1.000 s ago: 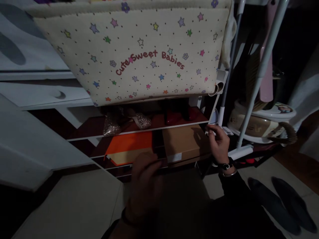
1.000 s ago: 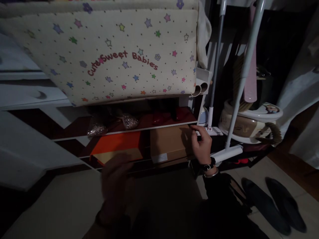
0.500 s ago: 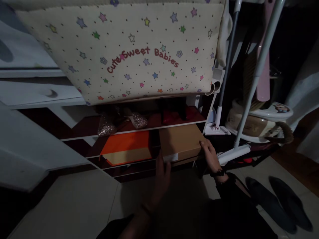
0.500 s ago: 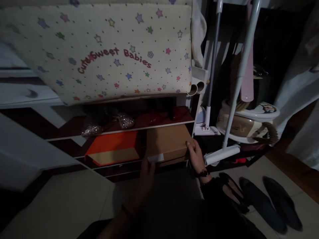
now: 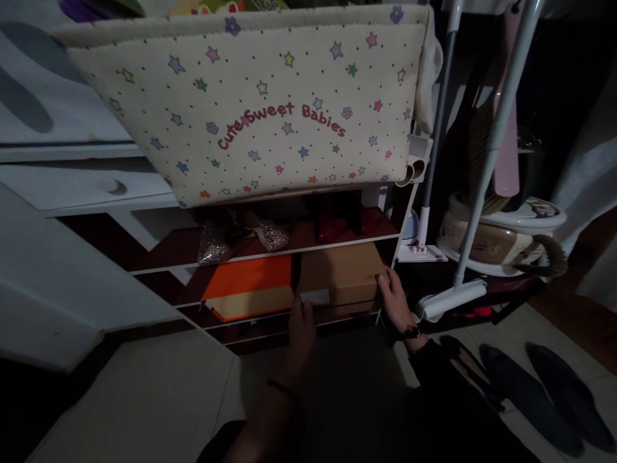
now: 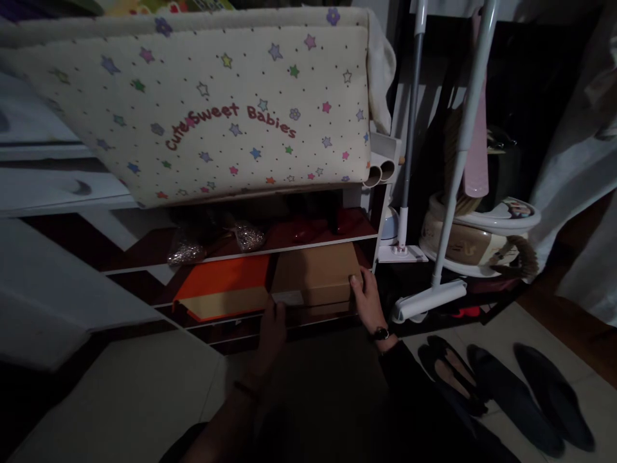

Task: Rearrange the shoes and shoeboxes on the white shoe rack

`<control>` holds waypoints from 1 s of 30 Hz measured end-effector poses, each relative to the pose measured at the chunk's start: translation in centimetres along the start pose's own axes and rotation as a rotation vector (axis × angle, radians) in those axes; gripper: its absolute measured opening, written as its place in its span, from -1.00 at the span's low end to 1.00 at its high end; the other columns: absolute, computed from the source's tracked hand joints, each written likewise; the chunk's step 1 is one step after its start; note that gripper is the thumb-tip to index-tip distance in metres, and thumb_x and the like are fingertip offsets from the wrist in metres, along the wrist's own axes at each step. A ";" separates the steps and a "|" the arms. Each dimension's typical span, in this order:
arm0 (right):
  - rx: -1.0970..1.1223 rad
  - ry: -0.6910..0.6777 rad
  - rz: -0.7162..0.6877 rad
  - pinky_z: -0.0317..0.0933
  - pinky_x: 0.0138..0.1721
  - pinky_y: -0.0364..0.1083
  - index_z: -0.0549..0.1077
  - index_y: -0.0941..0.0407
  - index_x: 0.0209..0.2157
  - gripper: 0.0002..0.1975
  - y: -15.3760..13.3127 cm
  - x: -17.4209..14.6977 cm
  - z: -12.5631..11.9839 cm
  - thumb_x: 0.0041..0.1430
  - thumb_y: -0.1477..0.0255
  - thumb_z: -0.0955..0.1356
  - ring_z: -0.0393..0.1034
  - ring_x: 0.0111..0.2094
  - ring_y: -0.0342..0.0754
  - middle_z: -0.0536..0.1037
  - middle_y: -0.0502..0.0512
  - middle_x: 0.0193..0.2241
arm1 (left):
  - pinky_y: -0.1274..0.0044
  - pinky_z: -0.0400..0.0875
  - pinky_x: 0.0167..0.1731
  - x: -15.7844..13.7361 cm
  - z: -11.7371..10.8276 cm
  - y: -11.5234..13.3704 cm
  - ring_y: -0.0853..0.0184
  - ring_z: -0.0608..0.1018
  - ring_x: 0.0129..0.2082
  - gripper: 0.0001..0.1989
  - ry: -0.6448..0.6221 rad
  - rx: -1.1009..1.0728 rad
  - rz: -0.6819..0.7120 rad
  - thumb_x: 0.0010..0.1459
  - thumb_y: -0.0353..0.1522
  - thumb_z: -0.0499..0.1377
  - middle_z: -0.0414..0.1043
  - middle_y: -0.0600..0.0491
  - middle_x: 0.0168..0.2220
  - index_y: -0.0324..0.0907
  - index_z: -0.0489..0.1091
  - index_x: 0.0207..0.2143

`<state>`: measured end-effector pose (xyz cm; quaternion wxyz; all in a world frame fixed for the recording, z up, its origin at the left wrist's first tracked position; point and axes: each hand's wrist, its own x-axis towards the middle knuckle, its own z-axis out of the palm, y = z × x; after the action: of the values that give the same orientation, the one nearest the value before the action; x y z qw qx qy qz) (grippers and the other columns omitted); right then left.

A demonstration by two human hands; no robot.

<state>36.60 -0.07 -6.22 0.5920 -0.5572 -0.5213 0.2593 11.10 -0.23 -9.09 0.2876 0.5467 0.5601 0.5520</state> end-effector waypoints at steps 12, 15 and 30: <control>0.088 0.059 0.000 0.10 0.35 0.16 0.58 0.15 0.11 -0.30 1.6 3.5 -6.6 0.31 -0.12 0.25 0.36 0.25 0.18 0.56 0.24 0.18 | 0.16 0.10 0.41 -9.8 5.0 1.0 0.06 0.09 0.49 -0.22 -0.217 0.078 0.204 0.41 -0.17 0.09 -0.25 -0.18 0.53 0.01 -0.21 0.54; 0.060 0.057 -0.041 0.13 0.32 0.15 0.57 0.15 0.11 -0.31 1.2 3.5 -5.9 0.35 -0.10 0.21 0.38 0.23 0.16 0.55 0.25 0.18 | 0.15 0.09 0.41 -8.7 4.5 0.6 0.05 0.14 0.47 -0.28 -0.181 0.045 0.155 0.43 -0.13 0.03 -0.18 -0.26 0.50 -0.11 -0.09 0.52; -0.029 0.371 -0.020 -0.03 0.39 0.28 0.26 0.11 0.32 -0.28 1.6 -0.5 -3.7 0.34 -0.06 0.25 0.16 0.34 0.22 0.30 0.35 0.32 | 0.23 -0.09 0.46 -1.1 2.4 -1.5 0.11 0.03 0.52 -0.11 -0.108 -0.228 -0.173 0.25 0.21 0.05 -0.05 -0.17 0.52 -0.12 0.11 0.43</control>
<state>40.22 -1.55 -7.31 0.6724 -0.5989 -0.4123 0.1386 13.16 -0.25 -11.33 0.4240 0.4891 0.5227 0.5549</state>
